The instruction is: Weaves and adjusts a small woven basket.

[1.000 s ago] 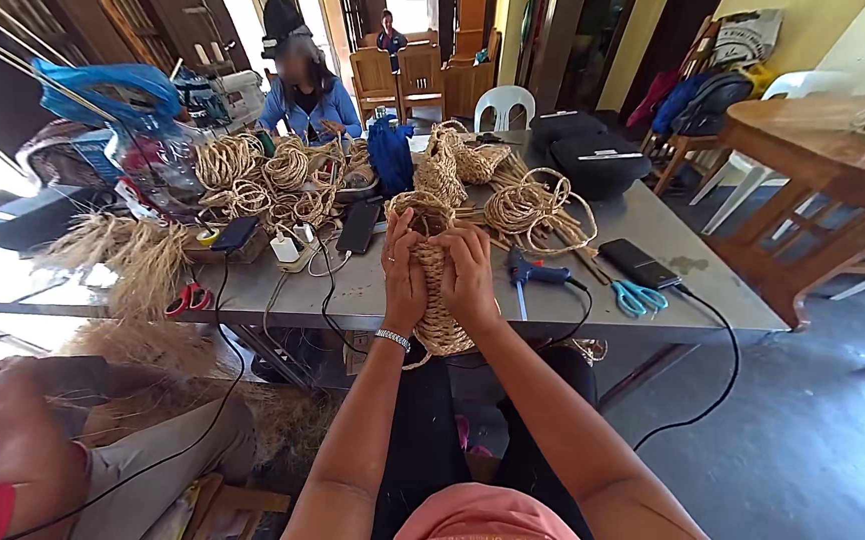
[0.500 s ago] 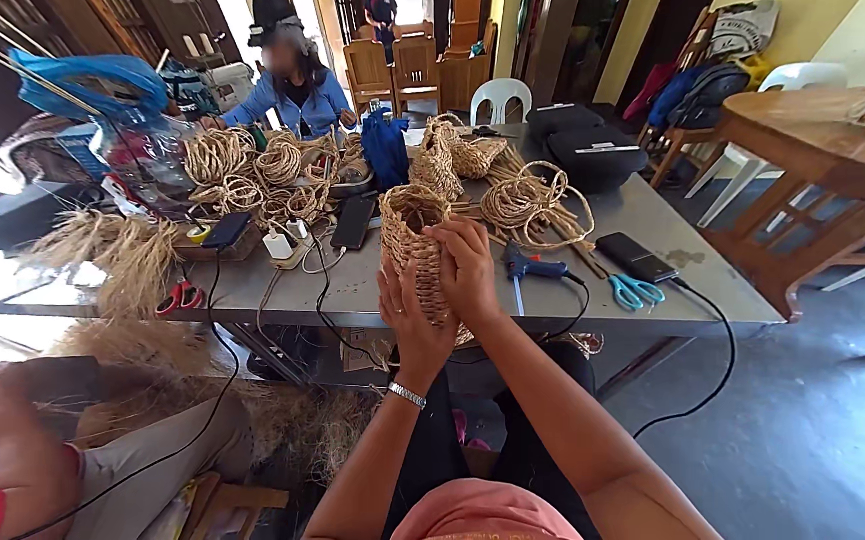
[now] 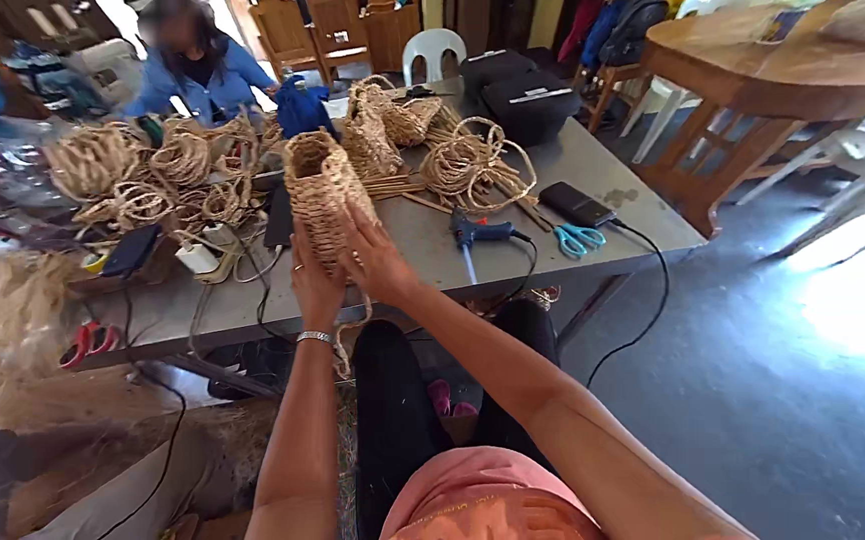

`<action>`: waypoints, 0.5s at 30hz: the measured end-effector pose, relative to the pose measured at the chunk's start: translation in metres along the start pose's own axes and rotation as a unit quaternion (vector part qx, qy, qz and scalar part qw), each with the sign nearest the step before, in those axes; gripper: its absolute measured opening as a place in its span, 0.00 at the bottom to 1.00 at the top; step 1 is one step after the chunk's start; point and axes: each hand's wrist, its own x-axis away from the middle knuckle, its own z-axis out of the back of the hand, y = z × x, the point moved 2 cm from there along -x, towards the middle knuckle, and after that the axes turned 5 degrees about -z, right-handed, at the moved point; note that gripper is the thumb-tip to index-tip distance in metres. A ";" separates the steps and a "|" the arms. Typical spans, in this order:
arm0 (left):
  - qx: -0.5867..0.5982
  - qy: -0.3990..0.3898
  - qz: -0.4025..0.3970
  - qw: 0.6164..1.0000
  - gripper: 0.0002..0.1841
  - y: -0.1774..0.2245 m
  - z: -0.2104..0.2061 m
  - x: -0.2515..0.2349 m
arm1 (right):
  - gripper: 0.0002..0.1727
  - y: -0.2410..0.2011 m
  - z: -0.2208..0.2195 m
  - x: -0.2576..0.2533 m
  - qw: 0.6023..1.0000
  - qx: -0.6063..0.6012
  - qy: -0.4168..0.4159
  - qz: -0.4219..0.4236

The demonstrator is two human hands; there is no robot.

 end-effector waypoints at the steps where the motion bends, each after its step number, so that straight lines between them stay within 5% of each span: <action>1: -0.021 0.004 -0.002 1.000 0.49 0.001 -0.004 0.000 | 0.35 0.003 -0.001 0.011 1.000 -0.012 -0.001 -0.022; 5: -0.047 0.033 -0.014 0.998 0.44 0.004 -0.010 0.002 | 0.30 0.018 -0.006 0.035 0.993 -0.055 0.037 -0.094; 10: -0.039 0.036 0.047 0.998 0.71 0.008 -0.007 0.005 | 0.27 0.019 0.000 0.034 0.985 -0.095 0.052 -0.131; 15: -0.028 -0.004 0.054 0.998 0.67 0.004 -0.001 0.008 | 0.25 0.018 -0.001 0.036 0.984 -0.100 0.087 -0.116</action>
